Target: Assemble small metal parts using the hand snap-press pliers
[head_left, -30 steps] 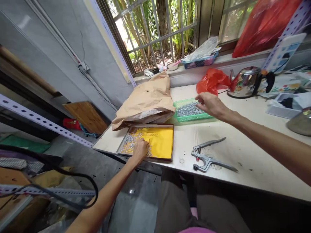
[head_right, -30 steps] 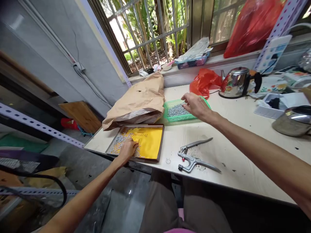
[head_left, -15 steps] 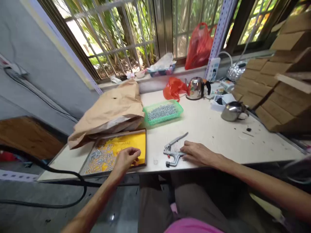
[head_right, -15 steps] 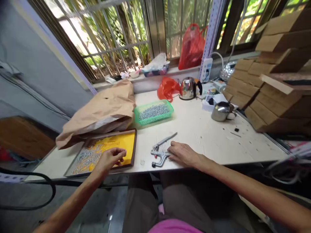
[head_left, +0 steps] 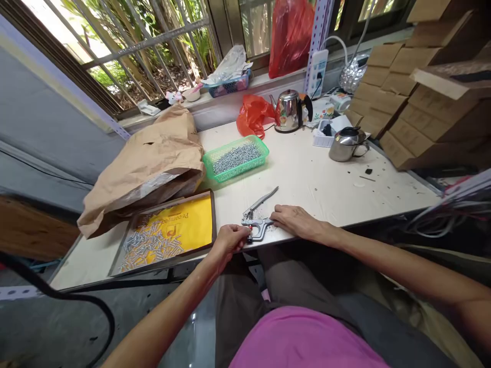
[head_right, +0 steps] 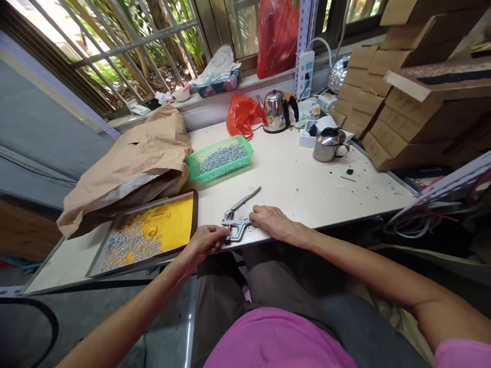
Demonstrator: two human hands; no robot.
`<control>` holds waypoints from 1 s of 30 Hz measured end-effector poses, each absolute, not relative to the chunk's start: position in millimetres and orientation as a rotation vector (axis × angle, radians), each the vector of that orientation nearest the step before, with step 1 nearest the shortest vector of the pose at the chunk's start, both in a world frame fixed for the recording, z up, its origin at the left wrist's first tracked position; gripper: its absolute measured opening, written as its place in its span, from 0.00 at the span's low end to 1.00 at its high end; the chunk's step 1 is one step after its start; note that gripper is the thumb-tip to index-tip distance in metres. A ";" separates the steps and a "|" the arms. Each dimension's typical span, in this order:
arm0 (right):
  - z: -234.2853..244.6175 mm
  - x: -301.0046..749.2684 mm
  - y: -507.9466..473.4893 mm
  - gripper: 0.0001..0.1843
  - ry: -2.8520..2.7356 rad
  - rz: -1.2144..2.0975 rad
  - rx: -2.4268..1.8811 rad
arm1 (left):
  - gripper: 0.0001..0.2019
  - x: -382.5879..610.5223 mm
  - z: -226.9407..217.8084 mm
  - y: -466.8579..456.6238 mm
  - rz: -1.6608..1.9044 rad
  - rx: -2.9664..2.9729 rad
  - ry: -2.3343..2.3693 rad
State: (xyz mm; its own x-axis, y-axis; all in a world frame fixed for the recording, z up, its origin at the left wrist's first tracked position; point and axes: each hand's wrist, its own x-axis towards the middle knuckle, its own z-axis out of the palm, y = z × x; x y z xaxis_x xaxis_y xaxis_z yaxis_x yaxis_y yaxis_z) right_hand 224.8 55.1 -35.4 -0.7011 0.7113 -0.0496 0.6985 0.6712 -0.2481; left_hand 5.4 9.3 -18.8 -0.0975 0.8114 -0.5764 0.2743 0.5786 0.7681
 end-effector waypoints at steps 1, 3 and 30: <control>-35.1 224.7 55.1 0.09 -2.823 0.388 -1.202 | 0.13 5.5 -19.5 8.9 0.571 0.912 1.656; -35.7 224.6 55.3 0.09 -2.818 0.387 -1.211 | 0.12 5.6 -20.8 8.5 0.549 0.903 1.671; -22.0 219.1 108.9 0.49 -3.037 0.295 -1.089 | 0.10 9.4 -18.0 11.3 0.423 0.899 1.739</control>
